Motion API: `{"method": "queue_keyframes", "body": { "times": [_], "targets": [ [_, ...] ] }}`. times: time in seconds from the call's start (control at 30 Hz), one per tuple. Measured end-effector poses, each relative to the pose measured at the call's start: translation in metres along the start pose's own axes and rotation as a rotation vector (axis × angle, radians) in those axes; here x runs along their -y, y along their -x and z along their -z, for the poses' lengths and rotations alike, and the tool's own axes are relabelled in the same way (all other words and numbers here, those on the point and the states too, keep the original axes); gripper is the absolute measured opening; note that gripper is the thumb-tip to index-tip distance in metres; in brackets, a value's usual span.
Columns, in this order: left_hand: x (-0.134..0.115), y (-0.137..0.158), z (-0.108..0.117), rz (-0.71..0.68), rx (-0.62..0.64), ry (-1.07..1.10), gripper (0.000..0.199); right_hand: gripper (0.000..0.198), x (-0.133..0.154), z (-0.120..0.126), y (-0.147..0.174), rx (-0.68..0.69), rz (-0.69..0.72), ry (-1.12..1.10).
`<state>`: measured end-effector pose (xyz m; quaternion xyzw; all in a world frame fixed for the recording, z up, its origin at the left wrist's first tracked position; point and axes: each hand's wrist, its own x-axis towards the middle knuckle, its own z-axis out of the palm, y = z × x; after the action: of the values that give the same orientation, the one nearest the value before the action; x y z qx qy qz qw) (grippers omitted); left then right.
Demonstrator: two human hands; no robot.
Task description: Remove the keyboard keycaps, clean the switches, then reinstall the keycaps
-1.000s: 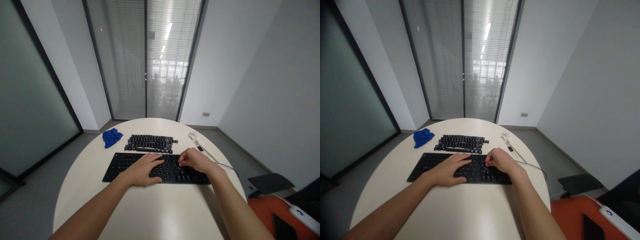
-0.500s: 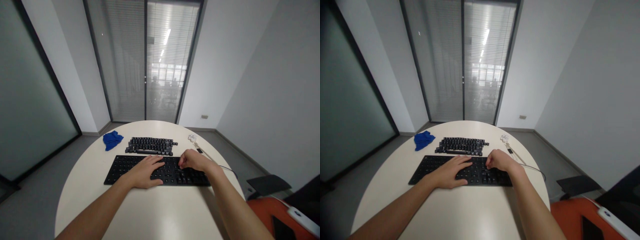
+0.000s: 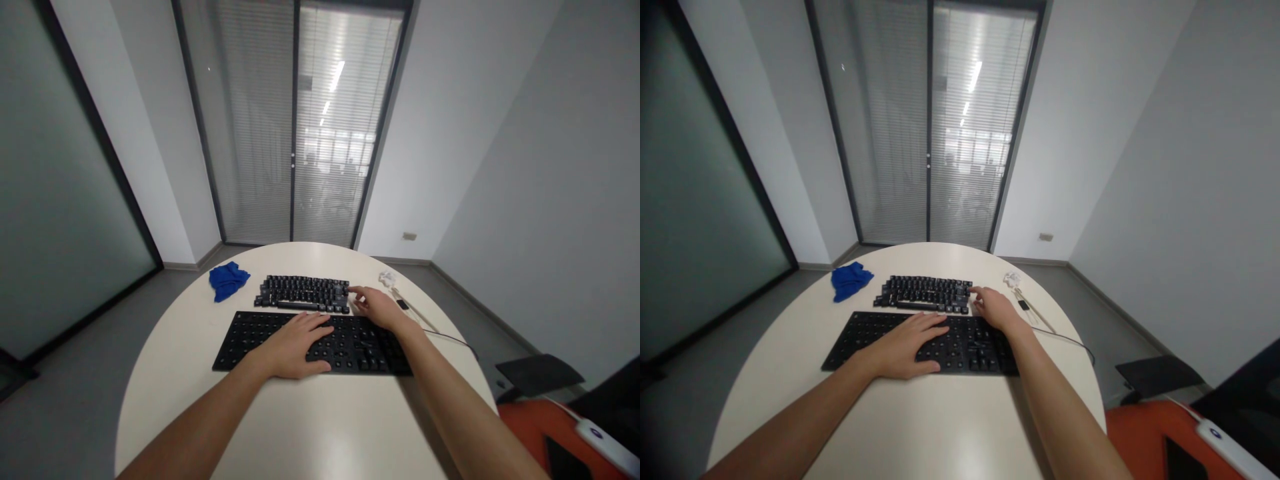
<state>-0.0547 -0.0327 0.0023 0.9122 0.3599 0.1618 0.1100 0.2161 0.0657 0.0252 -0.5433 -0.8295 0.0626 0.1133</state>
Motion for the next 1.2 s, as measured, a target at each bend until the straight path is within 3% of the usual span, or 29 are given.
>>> {"method": "queue_keyframes", "body": {
  "times": [0.2,0.63,0.73,0.8,0.9,1.1,1.2],
  "targets": [
    [-0.001,0.0,0.001,0.001,-0.005,0.012,0.073,0.049,0.003,-0.011,-0.014,0.027,-0.031,0.105],
    [-0.003,-0.003,0.001,-0.005,0.01,0.011,0.073,0.021,-0.009,-0.012,0.004,-0.088,-0.163,0.068],
    [-0.003,-0.004,0.0,-0.01,0.014,0.01,0.073,0.026,-0.013,-0.003,0.015,-0.121,-0.146,-0.035],
    [-0.003,-0.005,-0.001,-0.009,0.015,0.008,0.073,0.03,-0.015,0.007,0.024,-0.133,-0.073,-0.245],
    [-0.004,-0.006,-0.001,-0.001,0.016,0.004,0.073,0.031,-0.015,0.022,0.038,0.053,0.065,-0.473],
    [-0.006,-0.008,-0.002,0.013,0.032,-0.006,0.074,0.029,-0.011,0.03,0.047,0.285,0.129,-0.553],
    [-0.006,-0.009,-0.002,0.009,0.032,-0.004,0.073,0.027,-0.008,0.028,0.047,0.335,0.157,-0.546]
  ]
}}
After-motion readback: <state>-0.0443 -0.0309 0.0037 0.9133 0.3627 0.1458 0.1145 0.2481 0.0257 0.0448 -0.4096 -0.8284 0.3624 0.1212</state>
